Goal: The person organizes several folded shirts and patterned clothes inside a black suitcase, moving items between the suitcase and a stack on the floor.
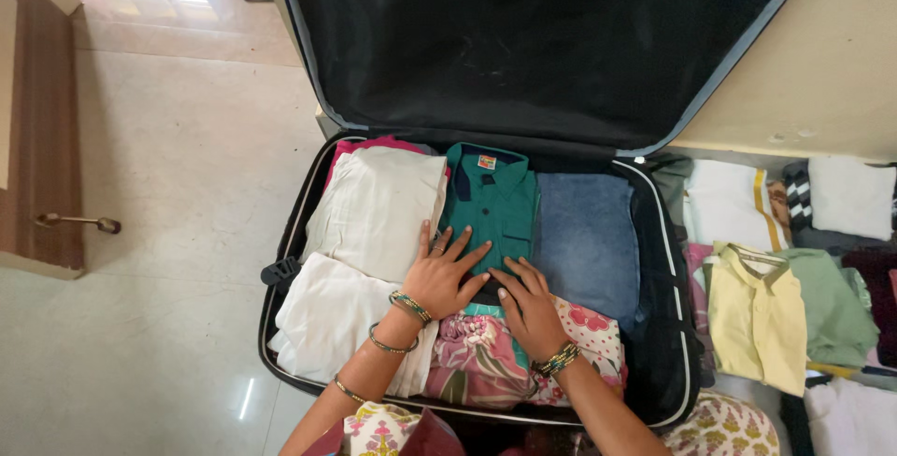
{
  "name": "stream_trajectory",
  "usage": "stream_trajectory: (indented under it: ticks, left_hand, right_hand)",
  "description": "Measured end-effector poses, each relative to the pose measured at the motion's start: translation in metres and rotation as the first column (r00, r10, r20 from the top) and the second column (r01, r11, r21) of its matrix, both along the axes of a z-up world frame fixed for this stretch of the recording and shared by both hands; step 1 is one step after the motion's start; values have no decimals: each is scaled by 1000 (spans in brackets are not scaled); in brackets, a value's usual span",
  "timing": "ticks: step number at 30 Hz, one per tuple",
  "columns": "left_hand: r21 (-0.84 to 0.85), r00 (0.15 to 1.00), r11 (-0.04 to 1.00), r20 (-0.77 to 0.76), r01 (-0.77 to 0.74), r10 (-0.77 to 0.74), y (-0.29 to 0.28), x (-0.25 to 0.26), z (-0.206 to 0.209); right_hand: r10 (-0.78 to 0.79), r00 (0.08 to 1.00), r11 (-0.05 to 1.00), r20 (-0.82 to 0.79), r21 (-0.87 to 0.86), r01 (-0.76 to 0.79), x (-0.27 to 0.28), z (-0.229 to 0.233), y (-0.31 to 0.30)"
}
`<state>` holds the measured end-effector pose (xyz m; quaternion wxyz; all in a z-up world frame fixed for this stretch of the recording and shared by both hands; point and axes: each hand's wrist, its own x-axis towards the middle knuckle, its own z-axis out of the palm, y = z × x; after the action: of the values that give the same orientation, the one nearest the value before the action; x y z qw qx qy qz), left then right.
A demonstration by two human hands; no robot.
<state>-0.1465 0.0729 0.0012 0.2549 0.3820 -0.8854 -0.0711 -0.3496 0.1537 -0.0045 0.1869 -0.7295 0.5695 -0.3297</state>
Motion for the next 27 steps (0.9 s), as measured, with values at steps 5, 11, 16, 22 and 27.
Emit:
stream_trajectory:
  ticks: [5, 11, 16, 22, 27]
  left_hand:
    - [5, 1000, 1000, -14, -3, 3, 0, 0, -2]
    - [-5, 1000, 1000, -17, -13, 12, 1, 0, -4]
    - [13, 1000, 1000, -18, -16, 16, 1, 0, -5]
    - [22, 1000, 999, -12, -23, 23, 1, 0, -5]
    - [25, 1000, 1000, -20, -17, 17, 0, 0, -6]
  right_hand:
    - [15, 1000, 1000, 5, -8, -15, -2, 1, 0]
    - [2, 1000, 1000, -4, -17, -2, -1, -1, -1]
    - [-2, 1000, 1000, -7, -26, 1, 0, 0, -1]
    - [-1, 1000, 999, 9, -32, 1, 0, -3, 0]
    - [1, 1000, 1000, 4, -16, -1, 0, -4, -2]
